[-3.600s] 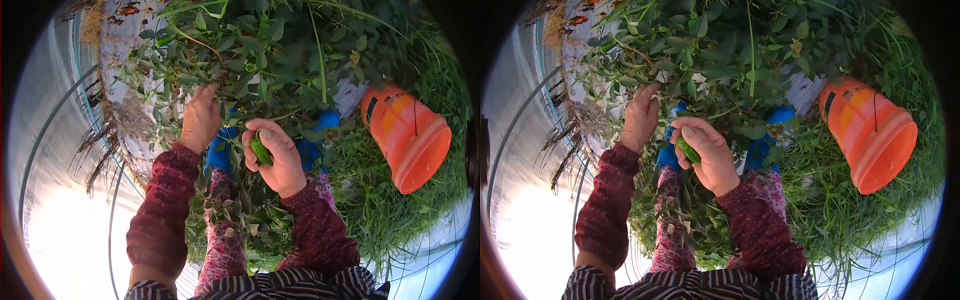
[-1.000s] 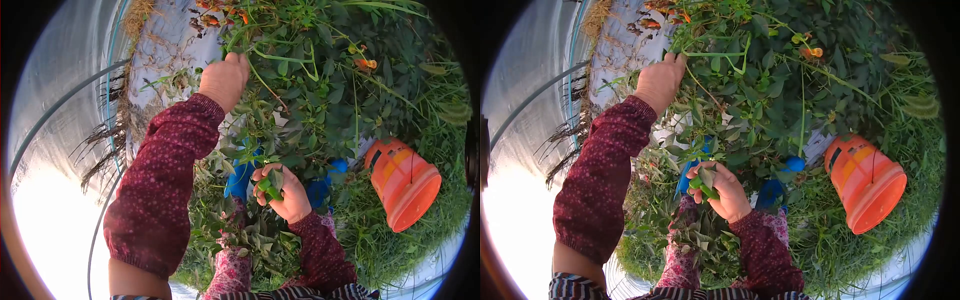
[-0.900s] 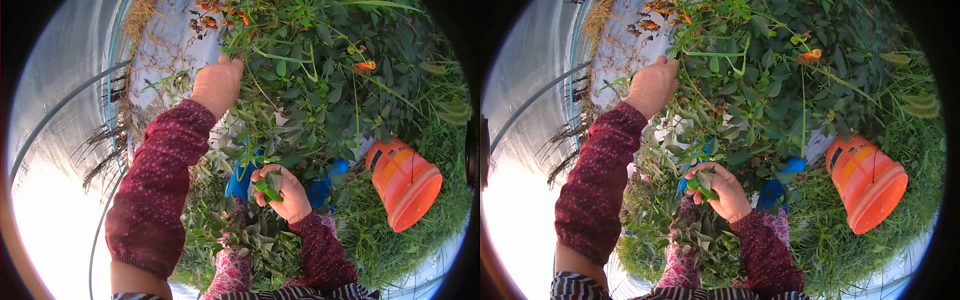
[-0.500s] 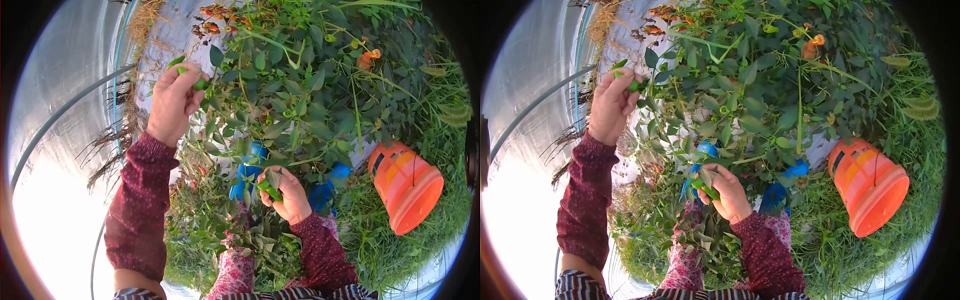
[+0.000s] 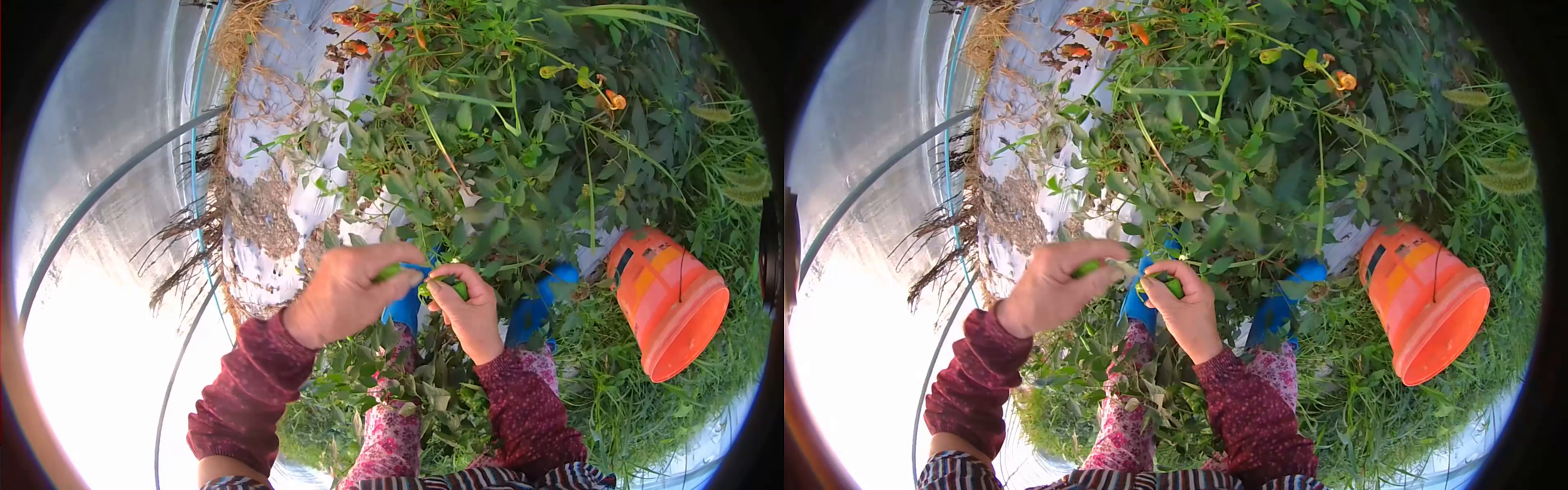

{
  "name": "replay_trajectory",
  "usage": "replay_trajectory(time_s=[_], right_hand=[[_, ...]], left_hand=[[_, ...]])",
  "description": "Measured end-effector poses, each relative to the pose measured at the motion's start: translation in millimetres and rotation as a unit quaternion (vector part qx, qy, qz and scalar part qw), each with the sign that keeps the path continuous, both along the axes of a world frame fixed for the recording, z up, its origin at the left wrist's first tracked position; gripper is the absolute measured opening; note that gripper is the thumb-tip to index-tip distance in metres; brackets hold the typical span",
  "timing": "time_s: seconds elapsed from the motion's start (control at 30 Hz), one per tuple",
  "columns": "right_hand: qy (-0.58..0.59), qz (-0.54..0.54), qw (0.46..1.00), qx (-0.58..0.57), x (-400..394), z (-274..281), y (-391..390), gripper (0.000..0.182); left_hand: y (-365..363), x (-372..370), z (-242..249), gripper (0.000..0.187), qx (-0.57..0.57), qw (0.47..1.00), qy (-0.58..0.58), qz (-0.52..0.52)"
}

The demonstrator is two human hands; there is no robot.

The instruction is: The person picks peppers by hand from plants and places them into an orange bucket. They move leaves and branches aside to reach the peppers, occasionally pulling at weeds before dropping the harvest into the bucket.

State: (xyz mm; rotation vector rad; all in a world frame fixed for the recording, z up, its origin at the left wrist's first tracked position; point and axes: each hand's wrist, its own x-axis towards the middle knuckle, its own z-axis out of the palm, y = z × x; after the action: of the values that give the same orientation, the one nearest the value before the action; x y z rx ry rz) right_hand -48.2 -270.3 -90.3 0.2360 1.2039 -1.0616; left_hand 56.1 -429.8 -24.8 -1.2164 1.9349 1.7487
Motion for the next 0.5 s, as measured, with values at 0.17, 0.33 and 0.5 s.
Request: replay_trajectory(time_s=[0.17,0.33,0.5], right_hand=[[-0.059,-0.046,0.997,-0.01,-0.8,-3.5,6.4,0.014],[-0.112,-0.126,0.986,-0.006,-1.4,-5.5,8.4,0.014],[-0.123,-0.123,0.985,-0.021,0.5,-7.3,11.1,0.014]], left_hand=[[38.4,-0.1,-15.1,0.03,-0.159,0.981,0.023,-0.113],[6.4,19.3,-20.2,0.023,-0.132,0.961,-0.005,-0.243],[-101.4,10.6,-57.7,0.023,-0.252,0.964,-0.04,0.081]])
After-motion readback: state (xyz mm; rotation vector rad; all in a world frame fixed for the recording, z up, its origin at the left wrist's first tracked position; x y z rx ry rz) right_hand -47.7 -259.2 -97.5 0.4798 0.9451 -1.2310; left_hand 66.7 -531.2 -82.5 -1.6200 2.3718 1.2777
